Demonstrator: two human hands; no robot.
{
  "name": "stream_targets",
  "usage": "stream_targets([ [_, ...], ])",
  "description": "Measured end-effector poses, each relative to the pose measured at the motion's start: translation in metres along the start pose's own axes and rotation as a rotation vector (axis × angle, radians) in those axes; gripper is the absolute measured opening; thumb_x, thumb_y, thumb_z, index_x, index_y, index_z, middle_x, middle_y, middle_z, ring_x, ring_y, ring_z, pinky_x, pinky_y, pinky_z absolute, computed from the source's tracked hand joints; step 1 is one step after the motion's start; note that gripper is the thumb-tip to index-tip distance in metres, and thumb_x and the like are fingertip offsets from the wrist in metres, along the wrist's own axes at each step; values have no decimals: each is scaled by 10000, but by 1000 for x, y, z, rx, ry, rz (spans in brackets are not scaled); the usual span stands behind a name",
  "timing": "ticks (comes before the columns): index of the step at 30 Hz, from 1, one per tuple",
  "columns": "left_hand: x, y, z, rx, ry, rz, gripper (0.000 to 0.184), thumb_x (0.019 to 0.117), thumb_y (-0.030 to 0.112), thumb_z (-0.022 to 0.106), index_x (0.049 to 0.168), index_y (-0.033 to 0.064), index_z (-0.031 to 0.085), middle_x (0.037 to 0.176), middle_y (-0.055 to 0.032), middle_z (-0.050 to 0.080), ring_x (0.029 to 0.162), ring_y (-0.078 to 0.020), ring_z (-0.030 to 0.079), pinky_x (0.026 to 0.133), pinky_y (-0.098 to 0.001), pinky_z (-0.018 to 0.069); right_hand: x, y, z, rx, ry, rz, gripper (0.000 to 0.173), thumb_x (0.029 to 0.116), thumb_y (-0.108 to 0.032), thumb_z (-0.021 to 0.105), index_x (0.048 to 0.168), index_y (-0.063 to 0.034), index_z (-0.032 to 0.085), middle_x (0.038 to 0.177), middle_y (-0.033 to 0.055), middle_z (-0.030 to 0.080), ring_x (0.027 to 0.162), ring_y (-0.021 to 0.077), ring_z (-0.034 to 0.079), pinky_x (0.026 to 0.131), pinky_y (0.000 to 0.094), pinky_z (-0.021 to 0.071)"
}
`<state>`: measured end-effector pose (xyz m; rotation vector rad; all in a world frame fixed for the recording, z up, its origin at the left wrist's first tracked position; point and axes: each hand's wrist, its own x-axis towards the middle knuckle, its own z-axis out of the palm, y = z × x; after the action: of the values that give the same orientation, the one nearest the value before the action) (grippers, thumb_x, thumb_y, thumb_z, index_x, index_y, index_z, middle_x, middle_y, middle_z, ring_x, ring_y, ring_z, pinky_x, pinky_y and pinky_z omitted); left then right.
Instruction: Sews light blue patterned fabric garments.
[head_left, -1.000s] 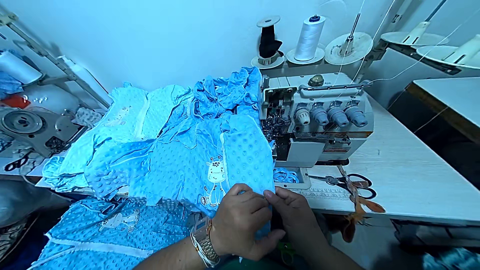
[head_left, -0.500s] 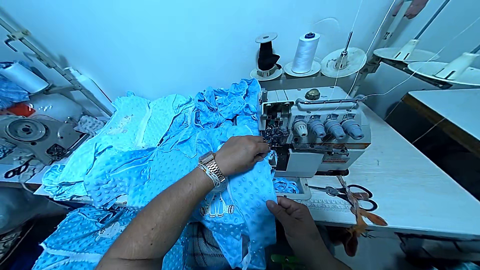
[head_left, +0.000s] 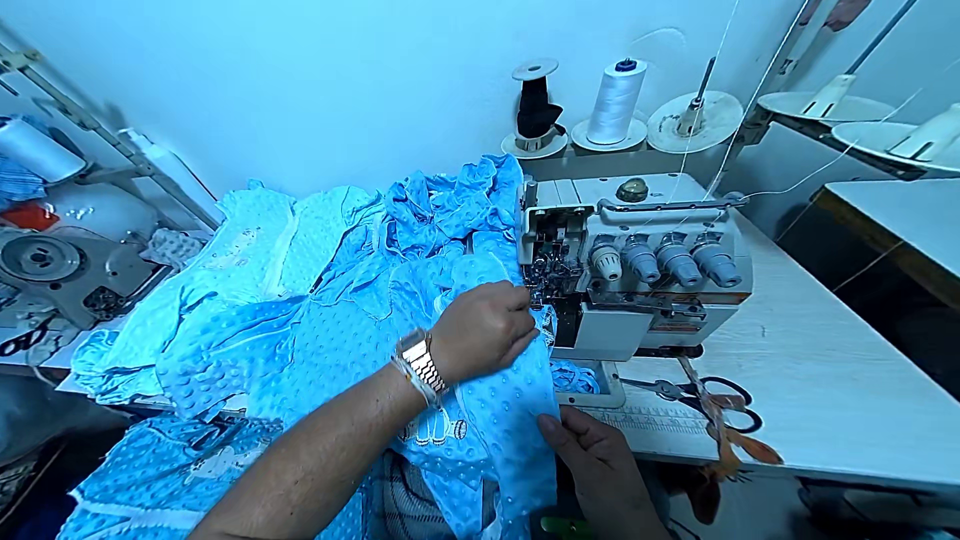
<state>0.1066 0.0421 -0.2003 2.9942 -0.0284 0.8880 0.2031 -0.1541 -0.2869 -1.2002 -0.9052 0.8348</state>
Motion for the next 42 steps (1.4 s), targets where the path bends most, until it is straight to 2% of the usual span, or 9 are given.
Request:
stream_targets([
  [5,-29,61,30,156,-41,-292,514,996,433,580,1270,13,695,1329,-134,676,1281,-281,622,1056,-525,489,-12,1,-11,80,48,-44,198,1031,-54,521,953,-66,704,782,-44,719,714,28,695,678,214,601],
  [9,-28,68,36,176,-45,-350,694,989,597,498,1340,19,653,1380,-126,648,1324,-275,591,1094,-568,444,-15,5,-10,146,64,-29,207,1040,-53,512,958,-94,698,791,-60,719,714,18,690,678,213,597],
  [15,-12,39,26,94,-81,-332,708,907,616,638,1310,35,678,1268,-169,658,1193,-321,629,1035,-514,494,5,8,1,211,146,-28,244,1042,-44,484,938,-78,702,773,-38,712,698,33,690,667,216,600],
  [23,-28,56,25,62,-25,-392,650,973,629,517,1299,98,705,1254,-124,671,1208,-296,630,1048,-554,479,25,12,5,220,85,-8,201,1030,-95,546,881,-83,680,782,-16,687,741,40,674,725,216,586],
  [26,-30,33,21,-79,11,-377,458,991,472,595,1227,114,757,1179,-148,680,1150,-325,639,1051,-571,472,35,7,9,174,68,9,210,1040,-122,547,909,-54,695,767,15,701,716,68,696,690,236,601],
  [31,-25,-10,11,-272,78,-365,243,986,245,643,1039,90,823,1096,-109,688,1051,-233,611,904,-363,508,54,2,12,93,92,18,231,1035,-153,552,874,-51,681,719,39,672,655,102,675,623,264,588],
  [37,-31,-51,18,-32,49,-203,404,1024,293,463,1175,95,781,1138,-190,680,1112,-352,622,996,-482,486,48,-2,15,36,106,14,115,1001,-125,625,938,-45,679,716,51,675,631,108,659,591,251,561],
  [39,-34,-41,10,144,77,-150,390,1009,240,449,1126,69,779,1139,-212,694,1132,-405,641,1022,-560,475,38,0,17,18,84,-6,85,1007,-115,607,1034,-51,655,800,48,704,706,106,693,650,243,589],
  [42,-38,27,-13,137,126,-188,206,884,90,593,978,9,757,989,-177,694,944,-341,677,786,-476,557,22,3,19,-5,73,2,100,1035,-137,544,1077,-68,603,827,18,688,743,81,686,670,229,579],
])
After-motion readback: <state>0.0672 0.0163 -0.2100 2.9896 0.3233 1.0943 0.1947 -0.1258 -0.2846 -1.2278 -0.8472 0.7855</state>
